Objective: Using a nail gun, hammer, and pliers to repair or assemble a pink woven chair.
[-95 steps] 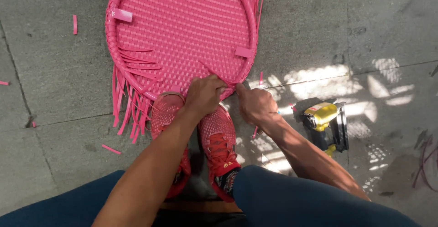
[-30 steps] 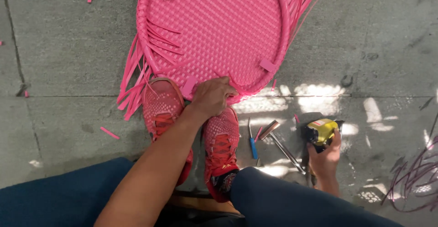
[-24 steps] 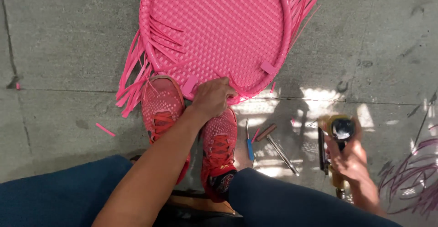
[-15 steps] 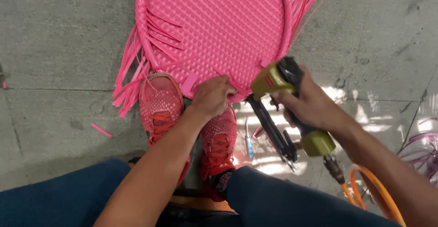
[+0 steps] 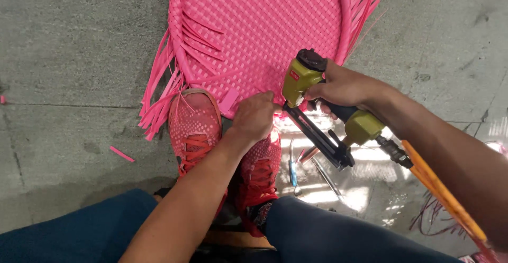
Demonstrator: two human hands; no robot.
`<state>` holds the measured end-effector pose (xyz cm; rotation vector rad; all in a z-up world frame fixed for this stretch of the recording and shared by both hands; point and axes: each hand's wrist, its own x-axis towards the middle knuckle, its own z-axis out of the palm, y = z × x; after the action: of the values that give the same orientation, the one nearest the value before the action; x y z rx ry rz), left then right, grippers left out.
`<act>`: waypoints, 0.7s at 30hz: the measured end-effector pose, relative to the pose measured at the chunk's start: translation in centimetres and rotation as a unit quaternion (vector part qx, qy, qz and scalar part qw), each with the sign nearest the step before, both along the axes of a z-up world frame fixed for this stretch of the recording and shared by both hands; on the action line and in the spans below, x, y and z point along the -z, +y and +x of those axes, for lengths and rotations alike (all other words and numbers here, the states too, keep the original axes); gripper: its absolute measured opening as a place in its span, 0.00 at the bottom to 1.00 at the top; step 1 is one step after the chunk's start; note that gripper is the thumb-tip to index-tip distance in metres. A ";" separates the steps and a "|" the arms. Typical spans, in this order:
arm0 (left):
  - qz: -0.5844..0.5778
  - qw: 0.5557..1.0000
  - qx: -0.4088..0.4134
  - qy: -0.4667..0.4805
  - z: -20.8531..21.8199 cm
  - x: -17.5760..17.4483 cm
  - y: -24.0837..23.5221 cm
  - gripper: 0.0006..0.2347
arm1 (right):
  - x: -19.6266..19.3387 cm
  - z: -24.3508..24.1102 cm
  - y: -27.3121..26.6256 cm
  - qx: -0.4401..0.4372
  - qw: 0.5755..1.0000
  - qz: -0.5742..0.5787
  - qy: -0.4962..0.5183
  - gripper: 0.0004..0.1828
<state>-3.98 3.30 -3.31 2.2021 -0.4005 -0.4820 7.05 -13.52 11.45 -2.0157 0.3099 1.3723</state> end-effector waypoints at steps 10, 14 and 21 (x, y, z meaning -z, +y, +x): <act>-0.006 1.000 0.003 -0.020 0.0 0.0 -0.1 0.12 | 0.6 0.7 0.3 -0.032 0.999 -0.030 -0.007 0.16; 0.001 1.000 0.003 -0.013 0.0 0.2 0.1 0.11 | 1.2 1.3 0.5 -0.056 0.997 -0.053 -0.010 0.19; -0.019 1.000 -0.009 -0.020 -0.1 -0.3 0.0 0.14 | -0.3 1.7 2.4 -0.087 0.993 -0.070 0.025 0.17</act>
<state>-4.08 3.30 -3.05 2.1803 -0.4073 -0.4190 8.77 -11.13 11.79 -2.1682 0.2650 1.5480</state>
